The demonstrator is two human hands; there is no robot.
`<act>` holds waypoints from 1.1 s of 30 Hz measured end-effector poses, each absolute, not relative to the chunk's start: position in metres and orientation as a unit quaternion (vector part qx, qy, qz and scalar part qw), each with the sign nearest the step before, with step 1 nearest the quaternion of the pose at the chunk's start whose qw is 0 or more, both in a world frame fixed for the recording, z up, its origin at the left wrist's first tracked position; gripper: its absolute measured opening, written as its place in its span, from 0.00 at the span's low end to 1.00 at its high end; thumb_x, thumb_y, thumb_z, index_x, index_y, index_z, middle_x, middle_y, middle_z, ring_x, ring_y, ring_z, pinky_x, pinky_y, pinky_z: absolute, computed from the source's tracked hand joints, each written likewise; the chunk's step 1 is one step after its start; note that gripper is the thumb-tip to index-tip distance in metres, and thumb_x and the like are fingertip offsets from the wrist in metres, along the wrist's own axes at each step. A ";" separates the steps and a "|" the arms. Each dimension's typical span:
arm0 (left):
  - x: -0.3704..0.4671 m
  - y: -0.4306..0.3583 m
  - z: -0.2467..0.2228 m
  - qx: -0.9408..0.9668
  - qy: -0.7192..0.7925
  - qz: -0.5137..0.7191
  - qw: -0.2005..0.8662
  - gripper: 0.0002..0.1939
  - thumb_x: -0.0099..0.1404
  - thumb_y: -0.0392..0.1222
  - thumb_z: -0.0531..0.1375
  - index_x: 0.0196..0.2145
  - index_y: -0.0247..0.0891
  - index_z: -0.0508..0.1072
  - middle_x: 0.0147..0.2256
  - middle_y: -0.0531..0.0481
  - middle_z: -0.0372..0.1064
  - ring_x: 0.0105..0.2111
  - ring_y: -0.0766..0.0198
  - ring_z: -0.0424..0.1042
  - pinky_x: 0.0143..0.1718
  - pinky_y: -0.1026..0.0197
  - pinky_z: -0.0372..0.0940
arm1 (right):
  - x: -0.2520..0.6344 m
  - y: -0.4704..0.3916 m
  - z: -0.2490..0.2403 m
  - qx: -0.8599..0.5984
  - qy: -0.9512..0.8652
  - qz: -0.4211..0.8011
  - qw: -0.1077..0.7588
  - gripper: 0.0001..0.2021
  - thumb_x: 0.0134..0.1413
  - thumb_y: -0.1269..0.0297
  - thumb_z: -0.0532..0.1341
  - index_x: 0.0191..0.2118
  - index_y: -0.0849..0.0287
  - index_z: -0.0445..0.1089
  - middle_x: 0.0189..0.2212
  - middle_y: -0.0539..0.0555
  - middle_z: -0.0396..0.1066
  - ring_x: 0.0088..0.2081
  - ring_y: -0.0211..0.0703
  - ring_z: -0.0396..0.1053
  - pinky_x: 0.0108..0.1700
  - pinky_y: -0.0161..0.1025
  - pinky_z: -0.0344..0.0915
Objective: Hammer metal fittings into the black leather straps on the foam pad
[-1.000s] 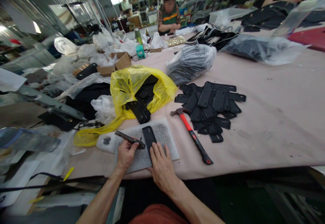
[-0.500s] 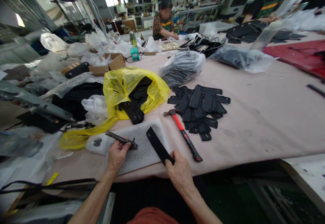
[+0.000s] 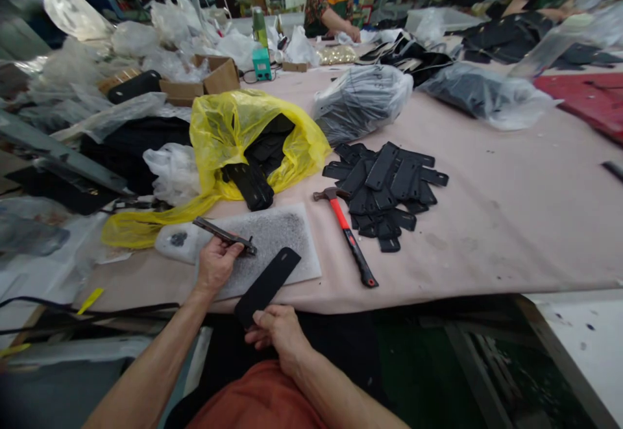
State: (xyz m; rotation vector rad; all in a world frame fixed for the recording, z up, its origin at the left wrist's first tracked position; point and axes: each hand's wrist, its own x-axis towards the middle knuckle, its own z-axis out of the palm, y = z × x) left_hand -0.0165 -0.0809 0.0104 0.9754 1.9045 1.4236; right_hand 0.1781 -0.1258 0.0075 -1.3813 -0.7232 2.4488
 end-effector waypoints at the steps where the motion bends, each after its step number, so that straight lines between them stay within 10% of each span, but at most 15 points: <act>1: -0.016 -0.081 0.011 0.366 0.712 0.530 0.280 0.16 0.55 0.46 0.64 0.40 0.35 0.71 0.31 0.48 0.77 0.32 0.58 0.77 0.35 0.60 0.72 | 0.175 -0.125 0.006 -0.468 -0.239 0.843 0.116 0.21 0.36 0.48 0.69 0.27 0.64 0.68 0.26 0.58 0.74 0.25 0.42 0.73 0.25 0.34 0.62; 23: -0.018 -0.079 0.010 0.358 0.707 0.541 0.284 0.17 0.56 0.46 0.65 0.40 0.35 0.70 0.32 0.48 0.76 0.32 0.59 0.77 0.35 0.61 0.71 | 0.170 -0.113 0.019 -0.449 -0.351 0.810 0.136 0.17 0.47 0.49 0.60 0.30 0.61 0.67 0.23 0.53 0.72 0.22 0.40 0.71 0.23 0.33 0.60; 33: -0.019 -0.080 0.013 0.359 0.702 0.540 0.294 0.16 0.56 0.46 0.64 0.40 0.35 0.70 0.32 0.47 0.77 0.33 0.58 0.78 0.36 0.59 0.72 | 0.204 -0.050 0.055 -0.543 -0.748 0.359 0.133 0.12 0.59 0.62 0.50 0.26 0.56 0.61 0.19 0.50 0.65 0.24 0.39 0.64 0.29 0.37 0.52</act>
